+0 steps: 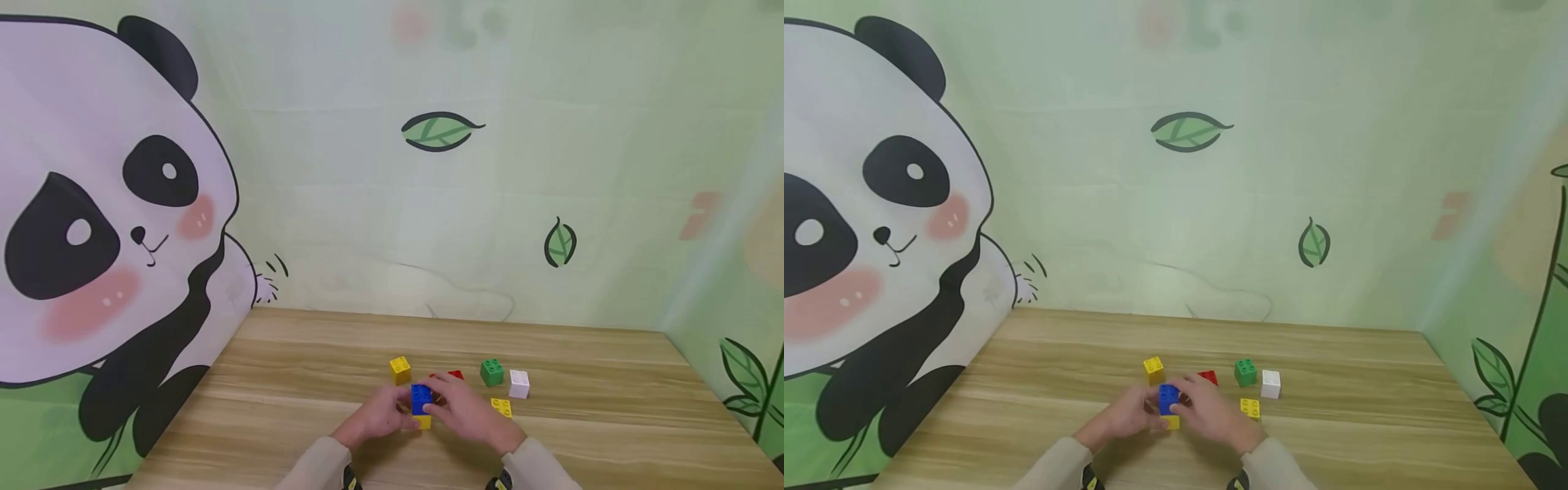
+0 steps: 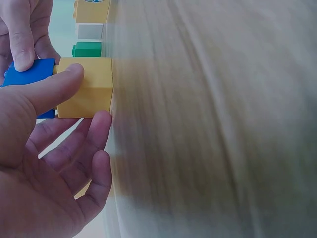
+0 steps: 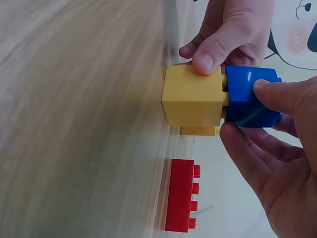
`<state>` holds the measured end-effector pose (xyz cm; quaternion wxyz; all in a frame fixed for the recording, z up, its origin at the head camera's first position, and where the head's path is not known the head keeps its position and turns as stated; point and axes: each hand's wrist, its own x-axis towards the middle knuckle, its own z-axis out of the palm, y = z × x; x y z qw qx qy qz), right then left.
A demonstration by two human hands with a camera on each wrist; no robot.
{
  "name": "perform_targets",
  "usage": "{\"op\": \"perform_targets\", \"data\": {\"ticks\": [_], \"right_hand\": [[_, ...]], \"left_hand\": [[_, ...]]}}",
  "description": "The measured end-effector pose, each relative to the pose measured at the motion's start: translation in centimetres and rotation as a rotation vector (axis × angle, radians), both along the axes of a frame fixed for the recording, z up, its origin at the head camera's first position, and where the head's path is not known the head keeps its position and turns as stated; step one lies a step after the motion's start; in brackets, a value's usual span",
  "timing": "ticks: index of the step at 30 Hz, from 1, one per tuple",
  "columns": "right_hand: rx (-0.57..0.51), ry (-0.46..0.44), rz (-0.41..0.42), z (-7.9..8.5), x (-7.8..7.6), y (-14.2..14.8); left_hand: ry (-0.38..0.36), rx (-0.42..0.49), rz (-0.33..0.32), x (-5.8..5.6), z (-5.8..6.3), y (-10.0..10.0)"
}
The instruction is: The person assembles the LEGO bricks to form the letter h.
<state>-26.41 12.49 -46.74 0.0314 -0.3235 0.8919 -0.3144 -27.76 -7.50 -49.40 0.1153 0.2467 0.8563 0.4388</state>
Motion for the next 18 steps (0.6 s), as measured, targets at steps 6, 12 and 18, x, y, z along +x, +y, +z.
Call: {"op": "perform_targets", "data": {"ticks": [6,12,18], "right_hand": [[-0.006,-0.036,-0.017,0.20,-0.04,0.07],[-0.042,-0.036,-0.003,-0.08,-0.14,0.17],[-0.062,-0.029,0.018,-0.21,-0.09,0.35]], "left_hand": [[-0.013,0.003,0.005,0.08,0.14,-0.01],[-0.021,-0.001,0.000,0.09,0.07,-0.11],[-0.022,0.002,-0.005,0.02,0.00,-0.12]]}}
